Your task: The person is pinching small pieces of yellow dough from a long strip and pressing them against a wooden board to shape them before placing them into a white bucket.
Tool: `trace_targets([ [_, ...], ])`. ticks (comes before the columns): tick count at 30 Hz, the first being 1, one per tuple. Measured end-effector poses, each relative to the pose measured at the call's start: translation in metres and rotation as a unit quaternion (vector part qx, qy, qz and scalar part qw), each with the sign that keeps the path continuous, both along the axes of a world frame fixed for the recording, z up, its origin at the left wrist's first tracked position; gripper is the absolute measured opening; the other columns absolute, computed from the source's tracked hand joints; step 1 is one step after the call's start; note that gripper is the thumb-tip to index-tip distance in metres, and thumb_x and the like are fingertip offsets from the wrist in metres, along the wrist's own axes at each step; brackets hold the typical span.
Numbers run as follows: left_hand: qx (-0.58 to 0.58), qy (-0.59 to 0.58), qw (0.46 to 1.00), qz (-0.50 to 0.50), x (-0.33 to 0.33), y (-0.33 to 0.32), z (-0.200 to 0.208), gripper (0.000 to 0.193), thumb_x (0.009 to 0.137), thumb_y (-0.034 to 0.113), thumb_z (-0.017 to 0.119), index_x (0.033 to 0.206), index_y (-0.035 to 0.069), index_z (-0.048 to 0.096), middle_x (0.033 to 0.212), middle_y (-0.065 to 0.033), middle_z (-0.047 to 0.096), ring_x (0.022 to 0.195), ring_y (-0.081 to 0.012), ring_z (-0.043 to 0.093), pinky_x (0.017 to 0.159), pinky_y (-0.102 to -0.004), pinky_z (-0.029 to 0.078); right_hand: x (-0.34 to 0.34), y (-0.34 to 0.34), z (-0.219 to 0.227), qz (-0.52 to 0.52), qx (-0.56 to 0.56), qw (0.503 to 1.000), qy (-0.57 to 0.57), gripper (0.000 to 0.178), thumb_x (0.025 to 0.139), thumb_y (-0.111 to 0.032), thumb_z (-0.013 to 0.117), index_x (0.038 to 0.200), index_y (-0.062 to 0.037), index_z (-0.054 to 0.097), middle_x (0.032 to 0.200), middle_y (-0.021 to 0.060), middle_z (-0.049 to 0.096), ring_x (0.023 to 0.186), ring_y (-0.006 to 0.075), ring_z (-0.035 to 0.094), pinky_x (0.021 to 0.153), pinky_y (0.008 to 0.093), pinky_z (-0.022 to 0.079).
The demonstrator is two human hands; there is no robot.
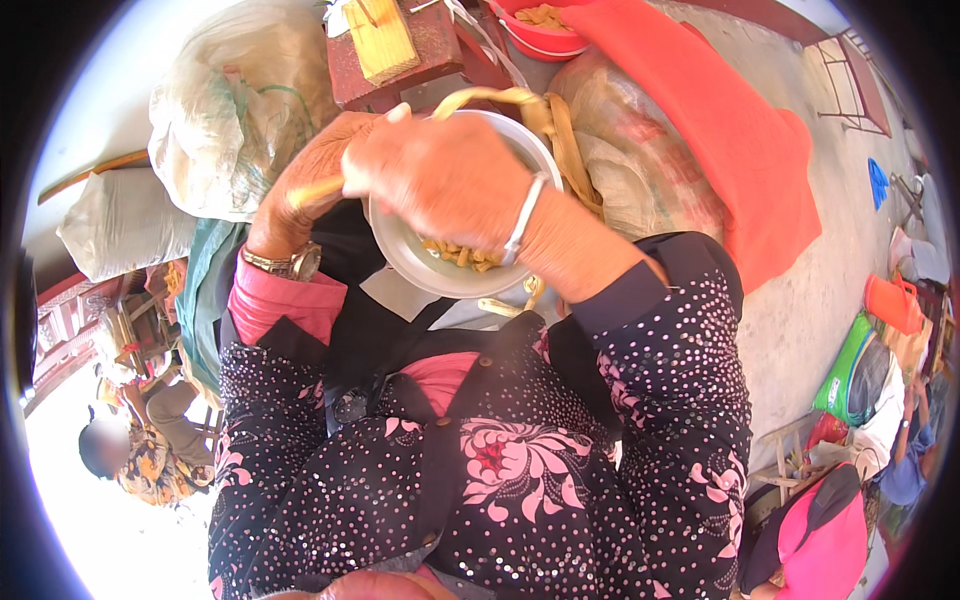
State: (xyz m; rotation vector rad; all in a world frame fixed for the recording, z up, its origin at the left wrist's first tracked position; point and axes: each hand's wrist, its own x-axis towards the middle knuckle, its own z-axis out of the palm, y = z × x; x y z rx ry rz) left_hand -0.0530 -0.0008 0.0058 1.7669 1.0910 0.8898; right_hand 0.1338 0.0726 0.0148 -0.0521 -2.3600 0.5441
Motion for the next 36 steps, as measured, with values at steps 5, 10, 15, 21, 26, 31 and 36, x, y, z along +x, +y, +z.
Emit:
trace_targets([
  [5, -0.178, -0.23, 0.953, 0.089, 0.037, 0.009, -0.017, 0.045, 0.097, 0.029, 0.052, 0.128, -0.003, 0.052, 0.1, -0.0142, 0.065, 0.087, -0.0213, 0.064, 0.082, -0.0333, 0.051, -0.007, -0.034, -0.033, 0.051, -0.023, 0.998, 0.009, 0.009, 0.08, -0.014, 0.065, 0.08, -0.0103, 0.057, 0.066, 0.0032, 0.052, 0.06, 0.0217, 0.058, 0.051, 0.0346, 0.045],
  [10, -0.382, -0.431, 0.807, 0.128, 0.05, 0.017, -0.001, 0.036, 0.098, 0.03, 0.05, 0.116, 0.0, 0.058, 0.074, -0.0014, 0.063, 0.071, -0.0111, 0.062, 0.076, -0.0276, 0.051, -0.003, -0.044, -0.035, 0.09, -0.125, 0.988, -0.008, 0.01, 0.082, -0.015, 0.067, 0.082, -0.009, 0.059, 0.07, 0.0058, 0.055, 0.059, 0.0261, 0.058, 0.052, 0.0365, 0.045],
  [15, -0.328, -0.461, 0.823, 0.054, 0.029, 0.019, -0.012, 0.027, 0.098, 0.028, 0.051, 0.106, 0.003, 0.059, 0.076, 0.0005, 0.061, 0.072, -0.0087, 0.058, 0.069, -0.0262, 0.049, 0.002, -0.038, -0.015, 0.008, -0.205, 0.974, 0.101, 0.006, 0.088, -0.013, 0.061, 0.09, -0.0067, 0.061, 0.075, 0.0083, 0.056, 0.066, 0.0265, 0.06, 0.056, 0.0355, 0.048],
  [21, -0.302, -0.485, 0.81, 0.131, 0.036, 0.024, -0.007, 0.025, 0.097, 0.022, 0.047, 0.109, 0.005, 0.061, 0.099, -0.0031, 0.066, 0.089, -0.0136, 0.063, 0.071, -0.0321, 0.053, 0.001, 0.0, -0.007, -0.098, -0.421, 0.887, 0.16, 0.024, 0.099, -0.022, 0.052, 0.096, -0.0014, 0.062, 0.077, 0.0042, 0.057, 0.064, 0.0104, 0.064, 0.049, 0.0223, 0.051],
  [26, -0.304, -0.485, 0.813, 0.107, 0.041, 0.023, -0.001, 0.026, 0.096, 0.023, 0.051, 0.114, 0.006, 0.06, 0.101, -0.0026, 0.066, 0.091, -0.0133, 0.063, 0.072, -0.0328, 0.055, -0.002, 0.005, -0.011, -0.095, -0.468, 0.863, 0.166, 0.022, 0.099, -0.019, 0.051, 0.1, -0.0005, 0.062, 0.077, 0.0052, 0.063, 0.063, 0.0113, 0.063, 0.054, 0.0244, 0.051],
  [31, -0.263, -0.422, 0.862, 0.097, 0.039, 0.021, 0.008, 0.026, 0.095, 0.022, 0.057, 0.115, 0.005, 0.059, 0.101, -0.0028, 0.065, 0.089, -0.0127, 0.062, 0.075, -0.0325, 0.056, -0.005, 0.01, -0.007, -0.137, -0.405, 0.885, 0.185, 0.029, 0.099, -0.026, 0.051, 0.102, 0.0011, 0.06, 0.079, 0.0129, 0.062, 0.069, 0.0198, 0.06, 0.064, 0.0332, 0.048],
  [36, 0.046, -0.023, 0.969, 0.242, 0.032, 0.023, -0.001, 0.017, 0.091, 0.009, 0.062, 0.106, 0.0, 0.062, 0.098, -0.004, 0.064, 0.082, -0.0128, 0.059, 0.078, -0.0284, 0.052, -0.002, 0.03, -0.014, -0.143, -0.365, 0.917, 0.077, 0.035, 0.099, -0.032, 0.052, 0.105, 0.0021, 0.058, 0.082, 0.0114, 0.063, 0.075, 0.0181, 0.061, 0.065, 0.0325, 0.047],
])
